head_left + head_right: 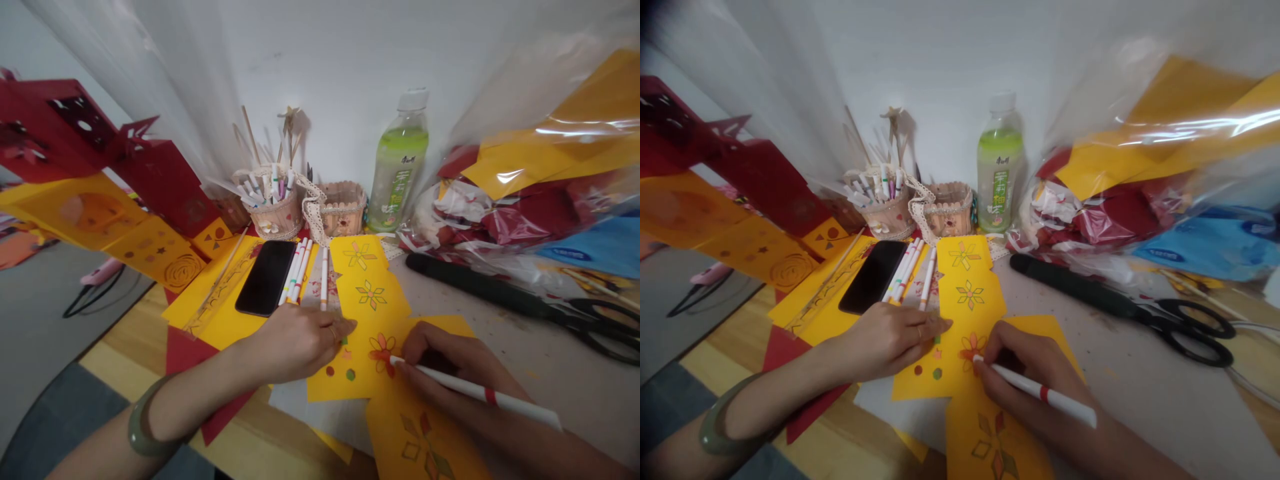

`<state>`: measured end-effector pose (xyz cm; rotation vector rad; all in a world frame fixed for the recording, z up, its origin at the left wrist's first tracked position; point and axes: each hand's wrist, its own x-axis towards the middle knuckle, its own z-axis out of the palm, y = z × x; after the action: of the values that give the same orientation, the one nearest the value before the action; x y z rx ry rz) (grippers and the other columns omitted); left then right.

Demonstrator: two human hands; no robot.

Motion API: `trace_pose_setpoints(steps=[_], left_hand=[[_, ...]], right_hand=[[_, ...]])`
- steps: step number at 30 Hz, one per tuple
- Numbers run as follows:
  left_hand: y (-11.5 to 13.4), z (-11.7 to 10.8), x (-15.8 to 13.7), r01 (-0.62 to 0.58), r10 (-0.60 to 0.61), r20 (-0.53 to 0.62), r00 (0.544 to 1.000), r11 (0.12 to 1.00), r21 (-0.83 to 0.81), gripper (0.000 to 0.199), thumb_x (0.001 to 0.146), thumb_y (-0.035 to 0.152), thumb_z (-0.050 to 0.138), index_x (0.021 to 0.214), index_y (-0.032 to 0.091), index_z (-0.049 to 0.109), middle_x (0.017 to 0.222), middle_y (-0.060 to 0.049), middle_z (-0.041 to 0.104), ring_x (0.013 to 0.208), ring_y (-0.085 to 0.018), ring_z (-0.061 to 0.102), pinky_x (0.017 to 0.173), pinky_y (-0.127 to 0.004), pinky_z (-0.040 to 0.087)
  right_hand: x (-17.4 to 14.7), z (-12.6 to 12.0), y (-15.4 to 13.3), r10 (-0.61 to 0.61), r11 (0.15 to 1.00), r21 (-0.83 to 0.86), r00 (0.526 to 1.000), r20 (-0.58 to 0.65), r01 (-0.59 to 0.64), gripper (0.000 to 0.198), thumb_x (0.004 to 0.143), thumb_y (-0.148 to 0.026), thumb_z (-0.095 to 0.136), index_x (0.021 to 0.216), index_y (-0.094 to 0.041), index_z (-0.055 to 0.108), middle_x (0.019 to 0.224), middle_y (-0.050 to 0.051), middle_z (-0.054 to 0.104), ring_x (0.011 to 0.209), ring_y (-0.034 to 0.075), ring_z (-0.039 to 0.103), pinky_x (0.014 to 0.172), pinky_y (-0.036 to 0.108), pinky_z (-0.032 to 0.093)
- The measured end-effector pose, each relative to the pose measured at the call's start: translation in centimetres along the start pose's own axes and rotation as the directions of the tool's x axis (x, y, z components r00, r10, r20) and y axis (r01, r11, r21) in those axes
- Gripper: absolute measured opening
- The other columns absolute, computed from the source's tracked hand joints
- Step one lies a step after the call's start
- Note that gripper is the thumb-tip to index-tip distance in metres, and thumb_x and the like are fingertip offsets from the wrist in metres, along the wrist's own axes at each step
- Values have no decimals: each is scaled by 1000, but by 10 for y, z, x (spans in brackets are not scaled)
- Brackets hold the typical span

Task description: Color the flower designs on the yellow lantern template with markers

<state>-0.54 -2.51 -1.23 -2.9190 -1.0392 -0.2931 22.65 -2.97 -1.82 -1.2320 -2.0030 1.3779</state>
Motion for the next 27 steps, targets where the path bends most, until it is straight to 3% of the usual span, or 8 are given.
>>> trace_pose_setpoints(steps=[10, 14, 20, 27], left_hand=[[0, -1, 0, 4, -4, 2, 1000, 1000, 4, 31, 90, 21, 35, 112, 13, 55, 85, -3, 66, 67, -14, 63, 50, -25, 45], [0, -1, 1, 4, -4, 9, 1000, 1000, 5, 30, 90, 21, 36, 112, 13, 55, 86, -4, 67, 67, -15, 63, 51, -25, 45], [1, -2, 0, 3, -3, 6, 1000, 1000, -2, 29, 89, 20, 38, 112, 13, 55, 91, -3, 67, 72, -15, 63, 53, -25, 46], [0, -2, -1, 2, -2, 2, 1000, 1000, -5, 30, 90, 20, 37, 112, 13, 55, 88, -4, 67, 69, -14, 63, 52, -24, 45]], right_hand=[[-1, -1, 1, -16, 999, -30, 1000, -12, 16, 26, 83, -37, 45, 64, -21, 39, 56, -3, 43, 45, 9, 37, 39, 20, 28], [-1, 0, 2, -20, 997, -73, 997, -72, 15, 24, 81, -29, 48, 61, -21, 37, 56, -3, 43, 48, 10, 35, 42, 22, 27], [-2, 3, 0, -18, 1000, 9, 979, -201, 20, 25, 77, -28, 50, 58, -22, 34, 52, -5, 35, 46, 9, 29, 41, 22, 20], [-3, 0, 2, -15, 1000, 7, 997, -81, 16, 26, 79, -27, 49, 60, -22, 34, 55, -4, 39, 46, 9, 33, 41, 22, 24]])
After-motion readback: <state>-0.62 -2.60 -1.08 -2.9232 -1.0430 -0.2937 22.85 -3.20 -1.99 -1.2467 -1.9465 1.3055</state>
